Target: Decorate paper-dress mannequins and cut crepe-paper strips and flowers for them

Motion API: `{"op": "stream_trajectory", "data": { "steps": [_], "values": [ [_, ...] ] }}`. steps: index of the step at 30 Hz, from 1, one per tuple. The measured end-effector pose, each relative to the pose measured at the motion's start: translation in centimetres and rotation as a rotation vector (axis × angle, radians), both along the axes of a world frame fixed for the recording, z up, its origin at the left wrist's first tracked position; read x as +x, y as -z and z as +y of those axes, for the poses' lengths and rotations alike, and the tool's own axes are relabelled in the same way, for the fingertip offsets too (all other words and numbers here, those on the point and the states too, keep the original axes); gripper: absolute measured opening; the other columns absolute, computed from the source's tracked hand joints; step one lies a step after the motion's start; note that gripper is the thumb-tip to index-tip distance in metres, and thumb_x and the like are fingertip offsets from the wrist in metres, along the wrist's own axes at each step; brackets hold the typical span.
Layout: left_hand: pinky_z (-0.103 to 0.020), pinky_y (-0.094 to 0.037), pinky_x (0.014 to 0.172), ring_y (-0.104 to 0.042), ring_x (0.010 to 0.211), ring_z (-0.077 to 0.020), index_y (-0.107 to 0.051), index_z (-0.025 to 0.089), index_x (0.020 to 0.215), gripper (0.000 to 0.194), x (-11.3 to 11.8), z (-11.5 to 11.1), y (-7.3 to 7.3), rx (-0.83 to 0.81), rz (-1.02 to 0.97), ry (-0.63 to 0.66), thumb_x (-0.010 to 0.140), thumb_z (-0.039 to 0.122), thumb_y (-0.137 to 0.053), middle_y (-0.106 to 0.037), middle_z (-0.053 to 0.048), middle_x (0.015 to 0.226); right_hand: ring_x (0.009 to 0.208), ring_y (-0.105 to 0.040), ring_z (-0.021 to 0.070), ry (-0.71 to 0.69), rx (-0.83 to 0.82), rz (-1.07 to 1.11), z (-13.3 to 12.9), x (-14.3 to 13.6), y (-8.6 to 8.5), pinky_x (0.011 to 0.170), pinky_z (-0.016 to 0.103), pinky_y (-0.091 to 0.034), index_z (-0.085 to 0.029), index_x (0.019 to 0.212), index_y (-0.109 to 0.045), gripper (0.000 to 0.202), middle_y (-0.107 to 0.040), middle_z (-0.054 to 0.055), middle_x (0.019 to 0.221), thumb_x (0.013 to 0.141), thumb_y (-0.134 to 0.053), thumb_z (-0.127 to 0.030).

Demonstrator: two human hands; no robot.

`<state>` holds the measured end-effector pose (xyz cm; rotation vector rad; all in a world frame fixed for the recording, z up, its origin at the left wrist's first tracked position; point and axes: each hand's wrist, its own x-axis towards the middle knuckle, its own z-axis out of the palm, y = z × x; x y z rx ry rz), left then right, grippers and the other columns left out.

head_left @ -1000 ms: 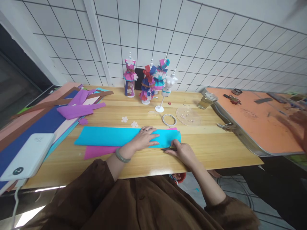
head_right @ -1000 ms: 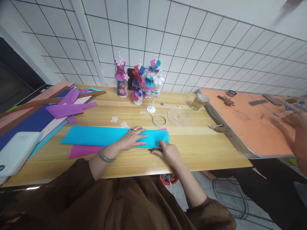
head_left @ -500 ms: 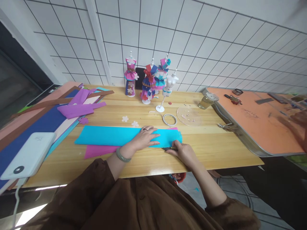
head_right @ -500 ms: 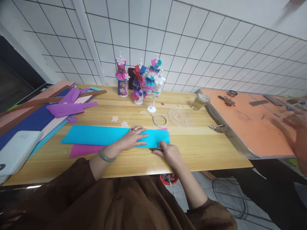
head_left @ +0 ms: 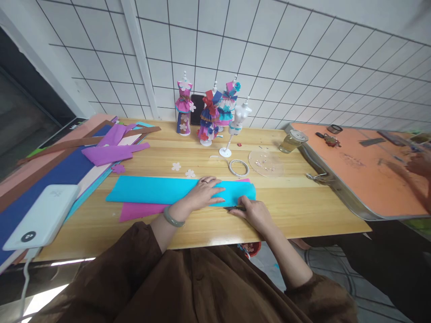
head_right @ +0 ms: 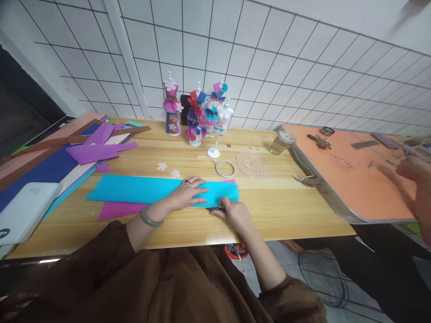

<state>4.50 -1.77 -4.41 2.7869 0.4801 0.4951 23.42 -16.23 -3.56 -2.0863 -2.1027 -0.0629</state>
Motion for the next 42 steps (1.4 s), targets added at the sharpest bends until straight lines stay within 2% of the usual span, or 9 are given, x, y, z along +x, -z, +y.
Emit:
{"op": "stream_trajectory", "data": {
  "steps": [4,9,18,25,35,42],
  "values": [
    [-0.040,-0.024,0.102,-0.033,0.123,-0.0231,-0.056,0.030,0.116,0.047,0.0,0.0,0.0,0.002,0.000,-0.003,0.082,0.057,-0.038,-0.046,-0.004,0.131,0.058,-0.063,0.0202,-0.001,-0.004,-0.024,-0.3,0.2,0.0,0.049,0.025,-0.031,-0.022,0.085,-0.052,0.038,-0.066,0.004,0.065,0.082,-0.041,-0.058],
    [-0.040,-0.025,0.101,-0.033,0.123,-0.0231,-0.057,0.030,0.116,0.047,0.0,0.0,0.0,-0.002,-0.004,-0.005,0.082,0.057,-0.038,-0.046,-0.004,0.130,0.063,-0.064,0.0214,0.008,-0.004,-0.011,-0.7,0.1,0.0,0.050,0.025,-0.033,-0.021,0.090,-0.051,0.043,-0.068,0.006,0.072,0.079,-0.043,-0.061],
    [-0.039,-0.026,0.100,-0.034,0.122,-0.0225,-0.056,0.030,0.116,0.047,0.1,0.1,0.0,0.004,-0.006,0.006,0.082,0.056,-0.038,-0.047,-0.003,0.128,0.063,-0.064,0.0215,-0.004,-0.004,0.003,0.3,-1.0,-0.3,0.049,0.025,-0.032,-0.020,0.088,-0.052,0.044,-0.069,0.007,0.073,0.078,-0.043,-0.063],
    [-0.039,-0.027,0.099,-0.035,0.121,-0.0229,-0.057,0.030,0.116,0.046,0.0,0.1,0.2,0.022,-0.016,0.005,0.082,0.056,-0.039,-0.047,-0.003,0.128,0.059,-0.063,0.0190,-0.017,0.038,-0.012,0.1,-0.7,0.1,0.049,0.025,-0.030,-0.020,0.084,-0.054,0.043,-0.067,0.005,0.066,0.080,-0.042,-0.061],
    [-0.040,-0.027,0.098,-0.035,0.121,-0.0234,-0.056,0.030,0.117,0.045,0.1,0.1,0.3,0.056,-0.019,0.011,0.084,0.054,-0.038,-0.048,-0.004,0.128,0.059,-0.063,0.0189,-0.016,0.011,-0.004,0.2,-1.3,-0.1,0.048,0.024,-0.029,-0.020,0.085,-0.052,0.045,-0.068,0.005,0.068,0.078,-0.043,-0.063],
    [-0.040,-0.028,0.098,-0.035,0.120,-0.0230,-0.057,0.030,0.116,0.044,0.0,0.0,0.1,0.053,-0.017,0.008,0.084,0.054,-0.038,-0.048,-0.004,0.127,0.058,-0.062,0.0173,-0.054,0.054,-0.003,0.7,-1.5,0.1,0.048,0.024,-0.029,-0.019,0.084,-0.053,0.043,-0.068,0.005,0.069,0.079,-0.044,-0.061]
  ]
}}
